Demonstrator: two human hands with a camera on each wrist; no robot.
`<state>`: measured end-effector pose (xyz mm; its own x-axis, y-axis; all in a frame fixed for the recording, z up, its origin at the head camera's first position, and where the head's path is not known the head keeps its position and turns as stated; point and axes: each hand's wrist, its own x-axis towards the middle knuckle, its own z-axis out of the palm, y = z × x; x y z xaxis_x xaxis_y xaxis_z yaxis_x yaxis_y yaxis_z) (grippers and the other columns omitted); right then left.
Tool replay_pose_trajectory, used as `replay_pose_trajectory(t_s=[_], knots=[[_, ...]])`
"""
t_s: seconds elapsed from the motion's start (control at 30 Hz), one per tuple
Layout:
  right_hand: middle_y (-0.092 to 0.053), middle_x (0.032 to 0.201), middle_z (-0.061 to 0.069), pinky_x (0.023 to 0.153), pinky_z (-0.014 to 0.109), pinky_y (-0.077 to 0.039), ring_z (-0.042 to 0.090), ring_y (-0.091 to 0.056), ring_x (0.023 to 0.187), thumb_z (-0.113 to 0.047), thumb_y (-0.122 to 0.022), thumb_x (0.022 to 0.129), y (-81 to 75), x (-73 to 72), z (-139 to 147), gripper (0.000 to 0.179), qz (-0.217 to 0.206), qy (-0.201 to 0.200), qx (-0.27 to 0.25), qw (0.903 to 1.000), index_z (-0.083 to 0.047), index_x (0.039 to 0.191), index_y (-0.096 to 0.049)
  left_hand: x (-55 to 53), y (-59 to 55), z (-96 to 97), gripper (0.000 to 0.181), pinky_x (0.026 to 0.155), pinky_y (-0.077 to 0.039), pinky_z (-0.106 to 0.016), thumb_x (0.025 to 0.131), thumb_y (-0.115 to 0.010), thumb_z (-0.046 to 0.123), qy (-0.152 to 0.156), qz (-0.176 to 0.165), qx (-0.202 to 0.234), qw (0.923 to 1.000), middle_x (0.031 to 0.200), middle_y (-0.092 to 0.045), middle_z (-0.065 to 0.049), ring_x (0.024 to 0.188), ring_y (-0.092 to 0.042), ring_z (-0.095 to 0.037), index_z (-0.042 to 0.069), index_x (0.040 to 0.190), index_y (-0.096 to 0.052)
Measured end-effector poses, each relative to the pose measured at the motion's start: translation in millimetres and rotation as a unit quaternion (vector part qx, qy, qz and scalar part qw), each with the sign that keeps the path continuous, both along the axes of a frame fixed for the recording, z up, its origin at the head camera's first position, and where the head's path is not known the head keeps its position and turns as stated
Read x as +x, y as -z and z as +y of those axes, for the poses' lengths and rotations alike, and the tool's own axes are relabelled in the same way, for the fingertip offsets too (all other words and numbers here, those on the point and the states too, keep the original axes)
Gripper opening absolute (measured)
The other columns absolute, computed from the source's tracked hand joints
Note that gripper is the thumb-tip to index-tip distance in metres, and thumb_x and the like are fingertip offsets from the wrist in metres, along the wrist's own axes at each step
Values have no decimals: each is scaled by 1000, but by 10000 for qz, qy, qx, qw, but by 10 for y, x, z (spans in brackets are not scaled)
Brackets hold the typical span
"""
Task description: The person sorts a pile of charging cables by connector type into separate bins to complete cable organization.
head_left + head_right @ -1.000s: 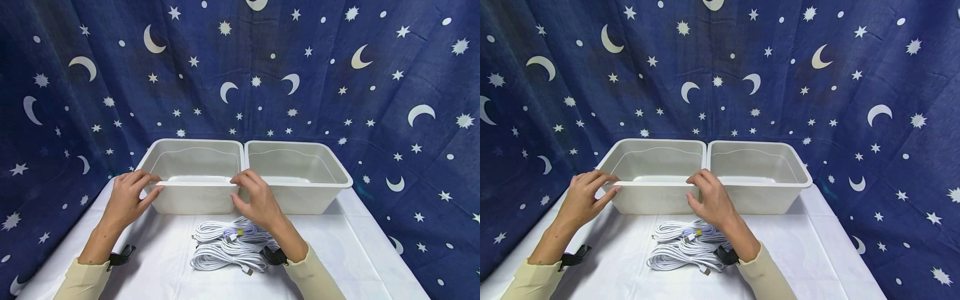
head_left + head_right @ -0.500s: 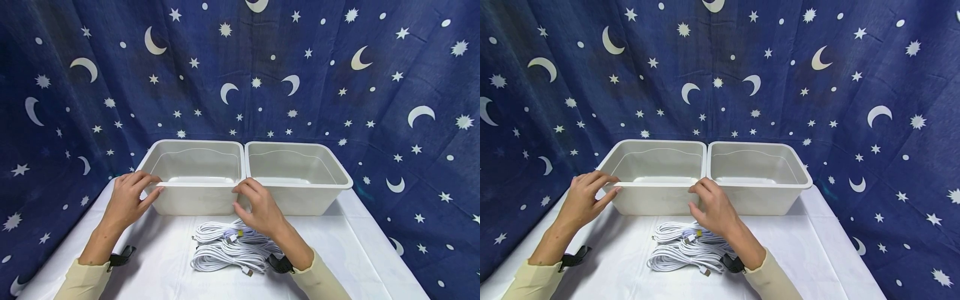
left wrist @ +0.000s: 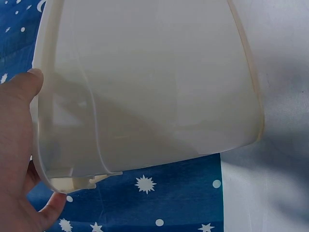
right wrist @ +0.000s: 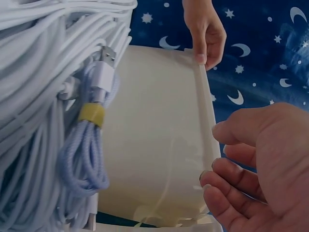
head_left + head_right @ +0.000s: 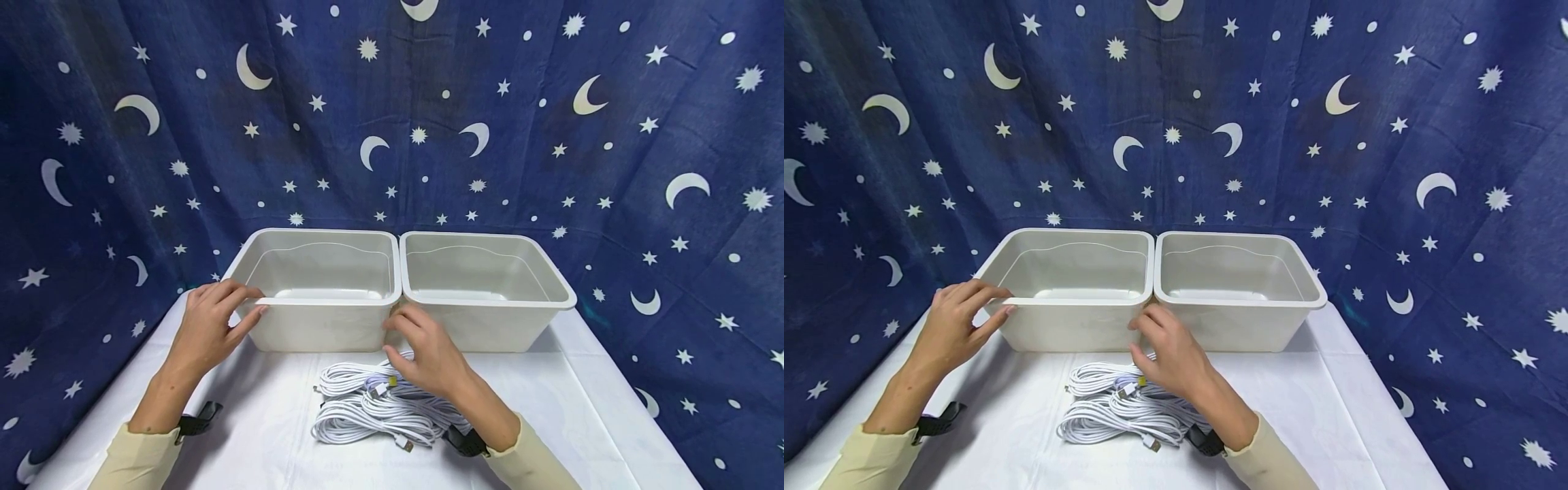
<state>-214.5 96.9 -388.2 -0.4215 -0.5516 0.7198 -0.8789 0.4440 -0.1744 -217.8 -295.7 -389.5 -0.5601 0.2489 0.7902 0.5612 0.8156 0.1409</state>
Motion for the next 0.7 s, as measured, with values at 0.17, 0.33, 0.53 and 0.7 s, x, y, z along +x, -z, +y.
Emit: replay_pose_trajectory(t_s=[0.17, 0.33, 0.53, 0.7], knots=[[-66, 103, 3, 82, 30, -54, 16, -63, 94, -4, -82, 81, 55, 30, 36, 29, -145, 51, 194, 9997, -8, 107, -71, -3, 4, -3, 21, 99, -37, -65, 85, -85, 15, 14, 4, 13, 10000, 99, -68, -4, 100, -64, -35, 11, 103, -76], [-66, 104, 1, 82, 29, -55, 14, -63, 94, -7, -85, 82, 94, 51, 80, 28, -265, 172, 427, 9986, -10, 106, -71, 1, 3, -3, 21, 100, -37, -65, 85, -85, 14, -4, 1, 21, 10000, 99, -69, -4, 100, -64, -35, 11, 104, -76], [-66, 105, -1, 83, 32, -55, 14, -62, 96, -13, -86, 83, 161, 81, 159, 27, -373, 371, 768, 9957, -12, 107, -72, 4, 5, -1, 21, 99, -37, -65, 85, -86, 14, -14, -9, 5, 10000, 99, -68, -5, 100, -64, -35, 11, 104, -76], [-66, 106, -1, 85, 33, -56, 15, -63, 97, -15, -86, 84, 220, 103, 217, 27, -447, 341, 1011, 9933, -11, 108, -72, -1, 5, -3, 21, 99, -37, -65, 85, -85, 14, -16, -9, 8, 10000, 100, -69, -4, 100, -64, -34, 11, 104, -75]])
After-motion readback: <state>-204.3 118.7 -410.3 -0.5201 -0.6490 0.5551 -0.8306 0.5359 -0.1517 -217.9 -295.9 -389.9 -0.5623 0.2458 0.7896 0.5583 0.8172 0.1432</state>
